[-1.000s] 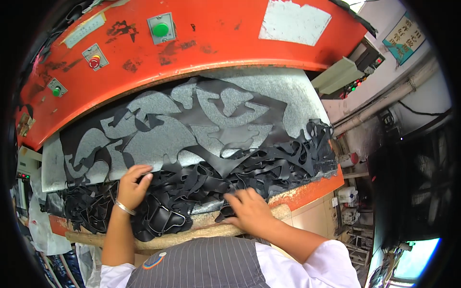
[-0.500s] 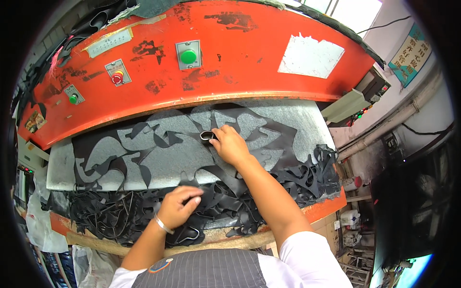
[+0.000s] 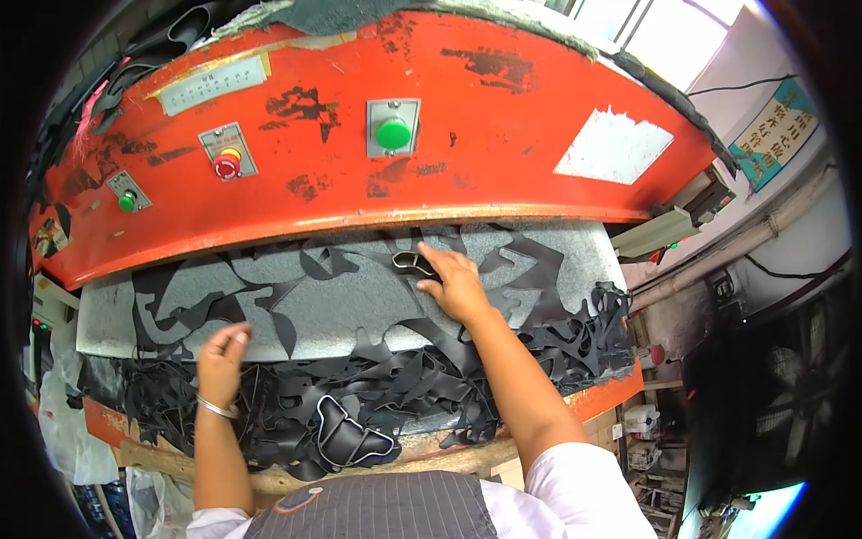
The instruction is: Cutting shoe upper components from a leather hide using a hydraulic die cutting press and metal templates.
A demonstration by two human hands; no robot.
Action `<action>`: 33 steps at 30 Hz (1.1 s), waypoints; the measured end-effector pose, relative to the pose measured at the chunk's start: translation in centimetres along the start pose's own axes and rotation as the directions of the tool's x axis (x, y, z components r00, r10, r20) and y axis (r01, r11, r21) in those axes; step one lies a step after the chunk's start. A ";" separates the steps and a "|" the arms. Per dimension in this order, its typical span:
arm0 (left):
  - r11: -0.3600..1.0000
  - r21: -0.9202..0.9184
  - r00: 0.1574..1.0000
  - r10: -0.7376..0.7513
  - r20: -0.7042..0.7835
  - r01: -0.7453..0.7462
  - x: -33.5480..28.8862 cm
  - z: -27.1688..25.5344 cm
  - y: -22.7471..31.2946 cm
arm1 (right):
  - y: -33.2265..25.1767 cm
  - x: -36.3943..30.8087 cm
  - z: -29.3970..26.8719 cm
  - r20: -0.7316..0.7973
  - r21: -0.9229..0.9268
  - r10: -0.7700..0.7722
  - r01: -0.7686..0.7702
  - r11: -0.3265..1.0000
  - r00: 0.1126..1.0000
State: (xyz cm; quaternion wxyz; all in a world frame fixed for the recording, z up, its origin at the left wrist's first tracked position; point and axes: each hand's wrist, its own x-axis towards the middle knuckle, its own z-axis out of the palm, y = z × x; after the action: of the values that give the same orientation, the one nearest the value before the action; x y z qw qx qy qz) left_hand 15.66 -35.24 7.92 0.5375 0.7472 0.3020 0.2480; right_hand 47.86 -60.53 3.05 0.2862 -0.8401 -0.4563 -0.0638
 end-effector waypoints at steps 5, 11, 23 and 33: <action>0.951 0.202 0.854 0.302 -0.424 -0.236 7.8 -9.1 -0.4 | -5.8 2.8 -4.1 -0.163 0.480 0.265 -0.159 0.863 0.950; 0.726 0.604 0.660 0.635 -0.403 -0.329 13.9 -17.0 3.6 | -15.3 9.4 -9.2 -0.384 0.387 0.106 0.056 0.920 0.917; 0.830 -0.067 0.583 0.444 0.680 -0.554 -14.3 8.2 2.8 | -13.9 -20.3 -6.4 0.587 0.201 -0.127 0.008 0.980 0.799; 0.679 0.402 0.674 0.187 0.715 -0.614 -17.5 14.6 4.1 | -13.5 -23.1 -5.3 0.373 0.070 -0.082 0.060 0.996 0.924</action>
State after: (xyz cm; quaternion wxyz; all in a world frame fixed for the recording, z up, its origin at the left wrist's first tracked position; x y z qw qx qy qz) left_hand 14.42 -58.28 6.72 0.2583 0.9660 -0.0130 -0.0061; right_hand 24.51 -74.59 4.68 0.2151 -0.8111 -0.5345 0.1011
